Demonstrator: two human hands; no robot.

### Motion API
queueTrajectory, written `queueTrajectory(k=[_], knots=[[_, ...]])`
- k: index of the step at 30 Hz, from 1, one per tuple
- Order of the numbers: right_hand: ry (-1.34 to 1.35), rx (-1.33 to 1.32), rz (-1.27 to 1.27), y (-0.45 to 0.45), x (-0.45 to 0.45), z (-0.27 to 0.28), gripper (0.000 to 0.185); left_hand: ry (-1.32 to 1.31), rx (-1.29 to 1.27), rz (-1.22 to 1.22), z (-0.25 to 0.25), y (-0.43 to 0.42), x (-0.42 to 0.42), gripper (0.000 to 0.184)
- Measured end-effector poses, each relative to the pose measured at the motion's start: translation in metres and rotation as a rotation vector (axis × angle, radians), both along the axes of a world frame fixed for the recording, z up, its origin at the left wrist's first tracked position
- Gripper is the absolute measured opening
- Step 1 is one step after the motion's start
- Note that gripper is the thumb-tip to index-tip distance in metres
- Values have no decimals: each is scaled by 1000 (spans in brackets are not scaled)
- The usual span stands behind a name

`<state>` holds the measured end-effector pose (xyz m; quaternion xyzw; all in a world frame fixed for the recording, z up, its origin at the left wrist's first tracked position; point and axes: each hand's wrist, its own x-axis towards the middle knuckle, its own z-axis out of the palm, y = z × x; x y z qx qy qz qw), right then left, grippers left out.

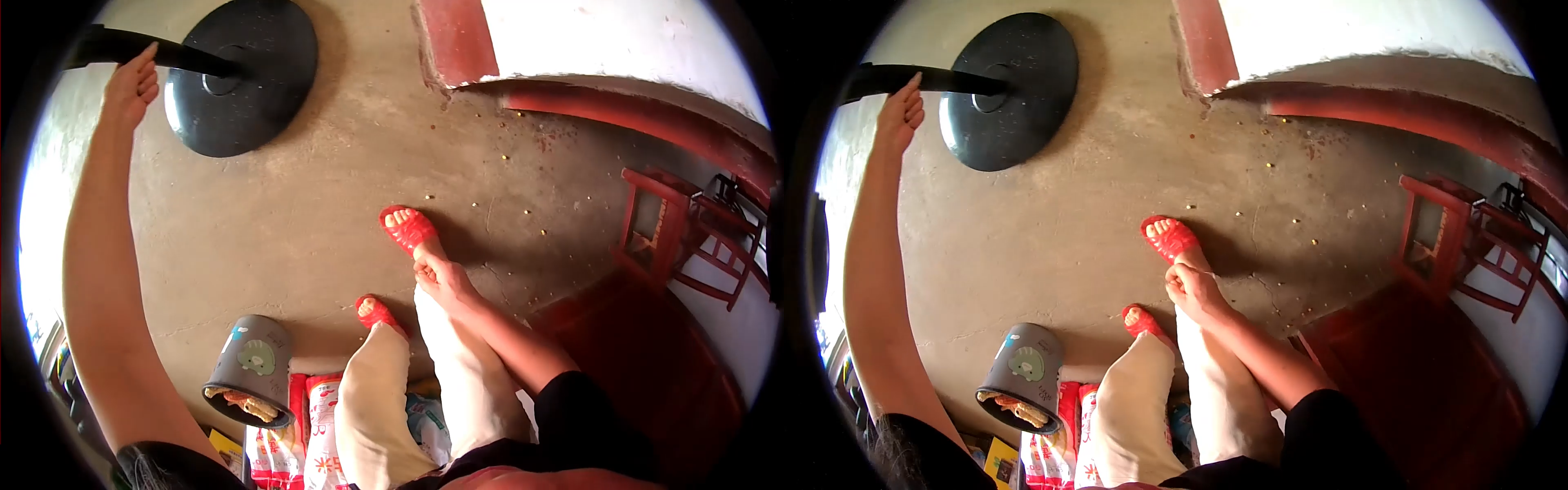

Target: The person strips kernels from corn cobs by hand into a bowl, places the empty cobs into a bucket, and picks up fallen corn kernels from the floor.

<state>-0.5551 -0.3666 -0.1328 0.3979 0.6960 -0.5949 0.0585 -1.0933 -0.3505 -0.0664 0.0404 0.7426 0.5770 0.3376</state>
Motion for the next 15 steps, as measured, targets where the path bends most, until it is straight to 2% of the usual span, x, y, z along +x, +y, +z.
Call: queueTrajectory(k=[2, 4, 6, 7, 8, 9, 11, 12, 14, 15], knots=[[3, 81, -69, 5, 2, -12, 9, 35, -9, -104, -3, 0, -17, 31], [-48, 194, -36, 14, 3, -33, 8, 66, -50, -158, -4, 1, -27, 31], [-97, 163, -81, 26, -7, -31, 9, 120, -128, -122, -4, 4, -25, 31], [-59, 153, -114, 28, -12, -27, 9, 203, -246, -4, -3, 12, -15, 31], [-17, 141, -145, 29, -18, -22, 10, 152, -276, -75, -16, 2, -33, 30], [-11, 124, -124, 30, -23, -11, 10, 232, -394, -127, -25, -2, -32, 16], [30, 90, -108, 29, -31, 15, 10, 351, -462, -83, -22, -8, 12, 31], [42, 62, -95, 27, -30, 30, 10, 382, -582, -182, -34, -18, 18, 27], [36, -2, -115, 19, -27, 57, 9, 127, -525, -358, -28, -37, 84, 26], [39, 12, -88, 14, -20, 69, 10, 42, -462, -379, -10, -44, 135, 26]])
